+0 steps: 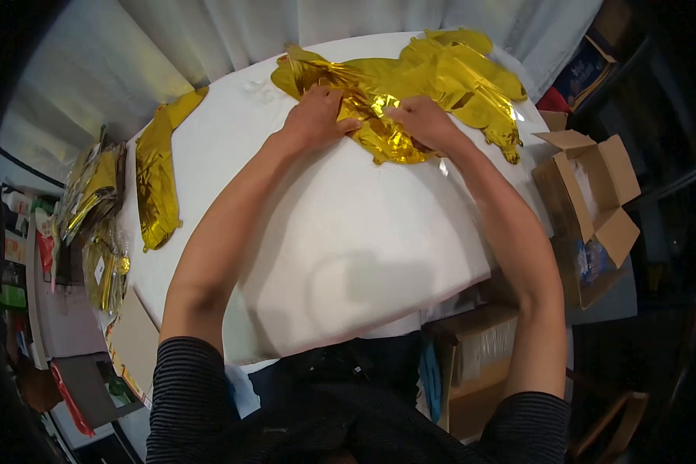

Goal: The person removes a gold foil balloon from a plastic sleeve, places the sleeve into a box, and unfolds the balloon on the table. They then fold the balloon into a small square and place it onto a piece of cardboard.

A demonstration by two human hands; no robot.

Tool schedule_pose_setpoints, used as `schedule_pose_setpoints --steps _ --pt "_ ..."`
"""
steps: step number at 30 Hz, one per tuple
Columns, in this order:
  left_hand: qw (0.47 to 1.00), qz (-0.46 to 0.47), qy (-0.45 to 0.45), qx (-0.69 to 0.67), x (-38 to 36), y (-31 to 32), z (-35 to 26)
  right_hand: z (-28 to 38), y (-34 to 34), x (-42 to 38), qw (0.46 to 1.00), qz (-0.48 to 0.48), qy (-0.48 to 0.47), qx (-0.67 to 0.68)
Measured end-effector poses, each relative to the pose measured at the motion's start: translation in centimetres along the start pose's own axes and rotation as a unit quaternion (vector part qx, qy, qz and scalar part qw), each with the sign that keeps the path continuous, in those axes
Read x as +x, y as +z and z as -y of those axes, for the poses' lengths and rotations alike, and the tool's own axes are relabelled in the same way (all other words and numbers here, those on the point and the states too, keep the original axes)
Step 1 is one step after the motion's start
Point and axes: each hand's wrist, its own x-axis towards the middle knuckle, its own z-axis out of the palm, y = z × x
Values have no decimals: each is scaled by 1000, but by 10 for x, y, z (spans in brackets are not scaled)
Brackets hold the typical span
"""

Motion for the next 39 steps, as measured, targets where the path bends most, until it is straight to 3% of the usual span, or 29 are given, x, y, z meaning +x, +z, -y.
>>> schedule_pose_setpoints --steps 2,3,4,6,10,12,13,14,15,16,17,18,20,21,23,24,26,28,30,32,33,36,38,39 --pt "998 44 -32 -23 5 6 11 -4 -14 5 994 -53 9 94" --pt "998 43 -33 -22 7 6 13 -26 -15 19 978 -100 -51 177" --pt "998 50 -29 -19 8 6 13 -27 -24 18 978 -99 -52 177" --pt "998 57 -24 -17 10 5 11 -21 -44 15 923 -109 15 369" --pt "996 82 -35 -1 10 -1 8 -12 -50 9 865 -190 52 461" --pt "997 69 -28 1 15 0 7 -13 -45 8 889 -206 59 404" --pt "995 82 -48 -39 21 -1 9 -11 -39 3 955 -196 32 220" --pt "990 95 -68 -78 27 -1 11 -9 -31 -1 984 -177 4 27" --pt "990 96 -65 -79 32 -7 8 -6 -12 -7 964 -216 -152 20" --pt "978 85 -104 -163 38 -20 2 -2 1 -11 964 -219 -149 20" --pt "956 73 -142 -245 42 -26 -3 1 13 -13 947 -234 -219 -38" --pt "957 76 -139 -245 45 -23 -8 2 21 -15 921 -245 -286 -96" --pt "912 -32 -197 -359 52 -18 -20 5 31 -20 916 -237 -293 -138" --pt "912 -32 -196 -358 56 -8 -19 6 34 -22 909 -224 -301 -181" --pt "948 -26 -53 -314 68 18 -12 10 38 -25 917 -225 -261 -199" --pt "948 -24 -52 -314 71 21 -10 10 40 -29 924 -225 -220 -217" --pt "914 35 -159 -371 77 26 -3 10 52 -41 904 -277 -244 -214" --pt "912 28 -190 -362 85 23 -1 21 66 -61 806 -365 -385 -264" --pt "910 28 -218 -352 85 14 -9 16 86 -75 810 -225 -495 -221" --pt "837 24 -240 -490 78 -5 -23 31 97 -78 855 -104 -468 -198" --pt "834 55 -224 -502 85 -2 -16 38 103 -69 907 -88 -384 -147" --pt "831 58 -242 -497 93 -22 -27 47 98 -17 900 -173 -346 -201" --pt "824 48 -242 -510 93 -35 -36 61 83 26 933 -38 -197 -299" --pt "857 33 -242 -455 98 -37 -37 59 80 36 934 -41 -194 -296"
